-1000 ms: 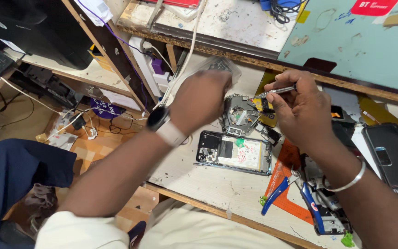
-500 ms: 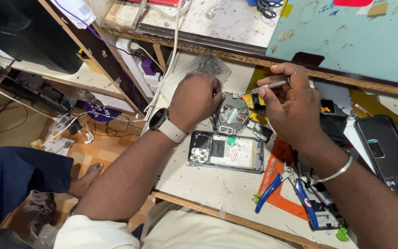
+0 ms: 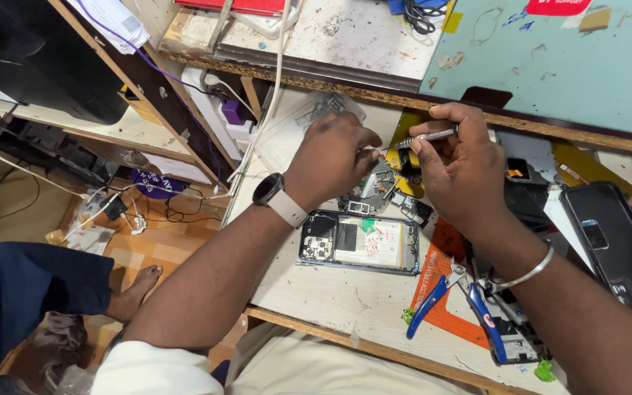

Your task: The person uses a screwdriver to remove screws from a disassembled smartphone chassis, then uses tweezers to lift and reposition internal components. The person places the phone on an orange mat and continues to manipulate small parts with the tools.

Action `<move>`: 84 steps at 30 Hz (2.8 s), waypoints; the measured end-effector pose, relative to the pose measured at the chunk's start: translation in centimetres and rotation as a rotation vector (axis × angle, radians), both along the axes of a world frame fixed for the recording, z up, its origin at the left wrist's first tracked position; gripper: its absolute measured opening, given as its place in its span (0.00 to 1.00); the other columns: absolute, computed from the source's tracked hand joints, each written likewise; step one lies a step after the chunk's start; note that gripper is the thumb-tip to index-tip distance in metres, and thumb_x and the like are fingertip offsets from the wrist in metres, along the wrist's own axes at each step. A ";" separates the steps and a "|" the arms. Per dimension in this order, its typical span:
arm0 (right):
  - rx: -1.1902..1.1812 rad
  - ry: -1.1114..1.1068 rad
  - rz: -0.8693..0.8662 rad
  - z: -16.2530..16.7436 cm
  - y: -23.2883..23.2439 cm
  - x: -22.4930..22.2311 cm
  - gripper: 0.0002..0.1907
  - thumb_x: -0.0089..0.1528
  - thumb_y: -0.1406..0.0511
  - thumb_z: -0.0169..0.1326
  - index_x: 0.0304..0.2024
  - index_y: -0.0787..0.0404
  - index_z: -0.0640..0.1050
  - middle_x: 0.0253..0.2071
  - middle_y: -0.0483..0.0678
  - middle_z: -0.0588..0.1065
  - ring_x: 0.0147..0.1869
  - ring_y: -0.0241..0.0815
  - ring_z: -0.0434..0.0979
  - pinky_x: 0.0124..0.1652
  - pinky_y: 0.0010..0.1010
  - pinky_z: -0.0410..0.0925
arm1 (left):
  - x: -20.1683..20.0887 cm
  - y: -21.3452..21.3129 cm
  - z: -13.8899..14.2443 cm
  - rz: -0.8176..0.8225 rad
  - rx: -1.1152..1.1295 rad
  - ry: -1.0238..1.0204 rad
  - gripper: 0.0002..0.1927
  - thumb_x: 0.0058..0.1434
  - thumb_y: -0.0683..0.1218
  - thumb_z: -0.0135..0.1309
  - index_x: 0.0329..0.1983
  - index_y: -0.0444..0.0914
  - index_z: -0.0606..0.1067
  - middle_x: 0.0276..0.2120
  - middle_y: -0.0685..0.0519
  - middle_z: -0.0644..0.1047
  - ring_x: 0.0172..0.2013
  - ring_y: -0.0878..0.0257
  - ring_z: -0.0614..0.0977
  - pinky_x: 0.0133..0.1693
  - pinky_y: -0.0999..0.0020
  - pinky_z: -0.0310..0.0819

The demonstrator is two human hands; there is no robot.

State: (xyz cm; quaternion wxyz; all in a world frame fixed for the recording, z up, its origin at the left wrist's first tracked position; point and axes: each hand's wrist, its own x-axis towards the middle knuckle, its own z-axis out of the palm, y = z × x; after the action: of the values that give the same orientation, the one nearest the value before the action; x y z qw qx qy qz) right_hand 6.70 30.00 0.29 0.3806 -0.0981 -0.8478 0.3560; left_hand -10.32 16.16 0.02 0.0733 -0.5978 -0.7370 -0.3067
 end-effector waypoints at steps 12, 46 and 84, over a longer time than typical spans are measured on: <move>0.021 0.027 0.002 0.1 -0.1 -0.1 0.18 0.70 0.71 0.59 0.58 0.65 0.67 0.48 0.52 0.81 0.50 0.36 0.84 0.46 0.26 0.77 | -1.7 -0.1 -0.6 -0.046 -0.007 -0.162 0.03 0.57 0.39 0.57 0.33 0.40 0.80 0.32 0.48 0.79 0.39 0.49 0.80 0.45 0.55 0.73; 0.056 0.020 -0.014 0.0 -0.1 0.1 0.18 0.69 0.73 0.58 0.58 0.66 0.67 0.48 0.53 0.81 0.50 0.37 0.84 0.46 0.26 0.77 | -3.6 -2.7 1.8 -0.006 -0.036 -0.239 0.06 0.60 0.40 0.58 0.39 0.40 0.82 0.36 0.49 0.77 0.37 0.56 0.81 0.42 0.61 0.76; 0.077 -0.006 -0.021 0.1 0.0 0.1 0.17 0.69 0.73 0.58 0.57 0.66 0.67 0.47 0.54 0.81 0.50 0.38 0.85 0.44 0.26 0.77 | -1.9 -1.9 0.4 0.040 -0.048 -0.179 0.05 0.57 0.47 0.62 0.35 0.43 0.81 0.32 0.50 0.78 0.41 0.49 0.79 0.46 0.55 0.72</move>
State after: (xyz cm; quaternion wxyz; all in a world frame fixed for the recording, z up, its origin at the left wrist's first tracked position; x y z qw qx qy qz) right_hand 6.81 30.03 0.37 0.3854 -0.0932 -0.8609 0.3187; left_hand -12.26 14.24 0.41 -0.0011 -0.5547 -0.7594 -0.3399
